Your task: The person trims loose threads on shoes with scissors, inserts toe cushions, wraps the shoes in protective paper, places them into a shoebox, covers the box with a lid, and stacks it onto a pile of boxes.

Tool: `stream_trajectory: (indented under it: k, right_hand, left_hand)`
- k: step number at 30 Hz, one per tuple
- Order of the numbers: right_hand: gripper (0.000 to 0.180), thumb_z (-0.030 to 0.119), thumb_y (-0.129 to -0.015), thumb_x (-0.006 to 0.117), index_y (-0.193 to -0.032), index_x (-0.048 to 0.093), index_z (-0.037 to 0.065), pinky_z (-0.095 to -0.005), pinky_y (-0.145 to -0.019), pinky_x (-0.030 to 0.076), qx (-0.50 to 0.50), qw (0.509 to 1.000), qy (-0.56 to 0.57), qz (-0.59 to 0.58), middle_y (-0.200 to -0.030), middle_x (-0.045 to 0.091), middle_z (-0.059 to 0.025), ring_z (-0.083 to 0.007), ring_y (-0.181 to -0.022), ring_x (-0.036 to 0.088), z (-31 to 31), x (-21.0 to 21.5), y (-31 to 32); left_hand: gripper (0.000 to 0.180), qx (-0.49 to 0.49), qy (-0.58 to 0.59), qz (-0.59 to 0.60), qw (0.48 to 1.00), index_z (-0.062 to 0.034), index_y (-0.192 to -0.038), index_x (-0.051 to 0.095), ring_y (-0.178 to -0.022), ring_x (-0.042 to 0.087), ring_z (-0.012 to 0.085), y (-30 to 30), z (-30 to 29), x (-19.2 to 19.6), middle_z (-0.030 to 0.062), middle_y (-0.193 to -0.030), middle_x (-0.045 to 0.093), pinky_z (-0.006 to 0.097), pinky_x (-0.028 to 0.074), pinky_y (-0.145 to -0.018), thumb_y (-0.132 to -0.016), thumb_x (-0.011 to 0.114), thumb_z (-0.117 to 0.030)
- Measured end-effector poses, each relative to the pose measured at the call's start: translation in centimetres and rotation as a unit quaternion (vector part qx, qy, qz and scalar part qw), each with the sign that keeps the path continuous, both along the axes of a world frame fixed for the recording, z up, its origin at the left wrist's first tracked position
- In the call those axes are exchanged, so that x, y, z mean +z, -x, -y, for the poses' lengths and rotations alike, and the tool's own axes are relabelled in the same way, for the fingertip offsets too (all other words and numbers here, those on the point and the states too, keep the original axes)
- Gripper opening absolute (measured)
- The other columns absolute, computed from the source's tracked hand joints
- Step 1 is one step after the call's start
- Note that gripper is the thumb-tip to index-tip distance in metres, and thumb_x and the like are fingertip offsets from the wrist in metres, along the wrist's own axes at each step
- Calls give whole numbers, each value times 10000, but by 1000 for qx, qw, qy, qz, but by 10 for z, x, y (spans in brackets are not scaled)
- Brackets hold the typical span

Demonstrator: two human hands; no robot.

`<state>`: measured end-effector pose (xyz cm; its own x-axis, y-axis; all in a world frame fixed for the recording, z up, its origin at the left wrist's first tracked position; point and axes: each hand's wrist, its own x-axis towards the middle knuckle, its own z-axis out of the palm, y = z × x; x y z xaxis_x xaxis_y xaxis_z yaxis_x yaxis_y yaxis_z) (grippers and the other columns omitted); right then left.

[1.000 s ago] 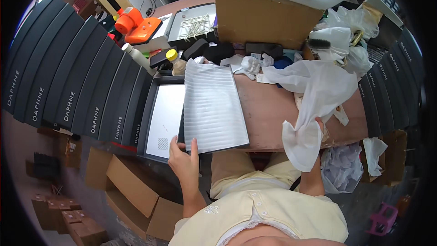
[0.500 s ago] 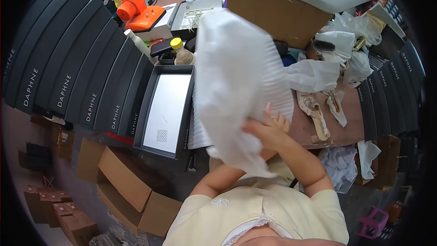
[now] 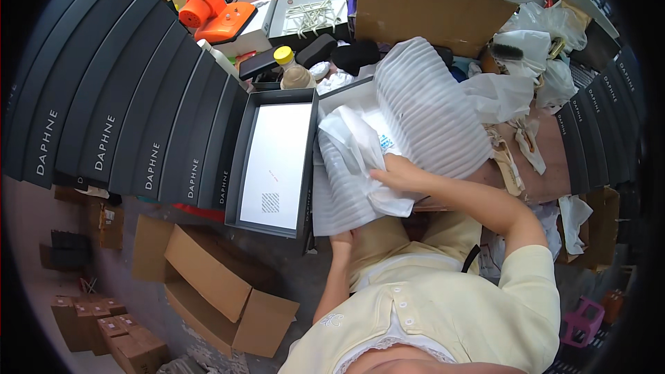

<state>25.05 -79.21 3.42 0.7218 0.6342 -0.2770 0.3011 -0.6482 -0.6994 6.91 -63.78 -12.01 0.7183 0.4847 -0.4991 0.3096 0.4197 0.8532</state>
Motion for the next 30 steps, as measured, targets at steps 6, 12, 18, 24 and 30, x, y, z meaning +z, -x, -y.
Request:
stream_trajectory:
  k: [6, 12, 18, 24, 30]
  right_hand:
    - [549, 355, -814, 572, -1115, 488, -96, -468, -777, 476, 65, 983, 143, 95, -949, 558, -273, -432, -833, 581, 22, 11, 28]
    - [308, 124, -832, 553, -1094, 551, -38, -421, -878, 435, 83, 964, -134, 215, -1052, 564, -247, -404, -1004, 534, 59, 19, 45]
    - [442, 344, -864, 554, -1062, 565, -51, -418, -913, 413, 10, 990, -6, 144, -1088, 573, -247, -377, -1069, 517, 101, 49, 73]
    - [512, 450, -838, 558, -976, 597, -42, -401, -924, 405, 45, 948, 17, 316, -1001, 610, -195, -327, -1064, 535, 88, 36, 86]
    - [81, 95, -785, 633, -811, 613, 20, -327, -641, 484, -218, 885, -327, 250, -764, 622, -106, -249, -701, 614, 181, 113, 56]
  left_hand:
    - [248, -205, -396, 192, 874, -37, -986, 617, -1002, 437, 254, -42, 11, 78, 129, -1094, 467, 451, 350, -816, -878, 544, -247]
    - [427, -295, -581, 317, 689, -36, -1117, 598, -1308, 272, 387, -129, 18, 172, 202, -1401, 314, 580, 219, -1032, -801, 604, -324]
    - [764, -297, -738, 150, 586, -60, -1352, 380, -1349, 158, 445, -177, 57, 189, 210, -1446, 259, 643, 137, -1027, -690, 623, -352]
    - [797, -527, -774, -184, 298, -46, -1348, 417, -1285, 312, 465, -205, 80, 156, 199, -1366, 410, 627, 123, -1049, -653, 661, -350]
    - [284, -493, -680, 123, 529, -9, -964, 627, -971, 580, 318, -163, 72, 214, 157, -988, 607, 507, 345, -965, -713, 642, -141]
